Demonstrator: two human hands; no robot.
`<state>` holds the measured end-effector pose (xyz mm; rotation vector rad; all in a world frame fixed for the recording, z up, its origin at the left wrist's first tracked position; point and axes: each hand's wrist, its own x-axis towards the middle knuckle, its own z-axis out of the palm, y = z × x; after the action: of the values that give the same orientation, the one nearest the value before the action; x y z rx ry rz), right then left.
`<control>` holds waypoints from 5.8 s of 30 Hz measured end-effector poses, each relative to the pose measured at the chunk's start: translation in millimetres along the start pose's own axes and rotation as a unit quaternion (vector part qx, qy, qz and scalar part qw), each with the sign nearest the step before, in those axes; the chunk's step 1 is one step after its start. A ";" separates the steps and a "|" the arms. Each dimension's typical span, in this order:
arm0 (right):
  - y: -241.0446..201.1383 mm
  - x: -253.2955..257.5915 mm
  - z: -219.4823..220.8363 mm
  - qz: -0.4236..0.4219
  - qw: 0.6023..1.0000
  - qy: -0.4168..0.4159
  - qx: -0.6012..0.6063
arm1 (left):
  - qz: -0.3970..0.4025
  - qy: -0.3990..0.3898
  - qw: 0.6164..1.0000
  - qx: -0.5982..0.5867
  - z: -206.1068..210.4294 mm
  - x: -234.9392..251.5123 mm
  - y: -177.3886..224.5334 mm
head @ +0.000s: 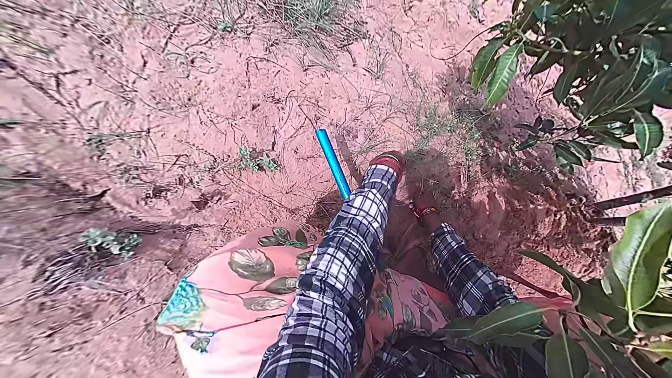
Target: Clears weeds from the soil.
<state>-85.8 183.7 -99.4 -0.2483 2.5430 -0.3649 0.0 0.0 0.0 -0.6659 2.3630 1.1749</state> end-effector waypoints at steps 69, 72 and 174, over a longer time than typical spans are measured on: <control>-25.8 -29.2 11.6 -0.088 0.995 -0.047 -0.029 | 0.039 0.354 0.624 -0.696 -23.9 -103.4 -76.7; -34.8 -33.5 17.9 -0.062 0.995 -0.039 -0.070 | 0.001 0.347 0.627 -0.697 -19.0 -94.5 -83.0; -4.6 -101.8 -7.9 -0.212 0.961 -0.148 -0.098 | -0.070 0.379 0.894 -0.229 25.8 -110.7 -20.6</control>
<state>-5.2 206.5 -40.8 -0.8648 2.2150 -0.2130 104.4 35.7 34.5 -1.6872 2.5430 1.6394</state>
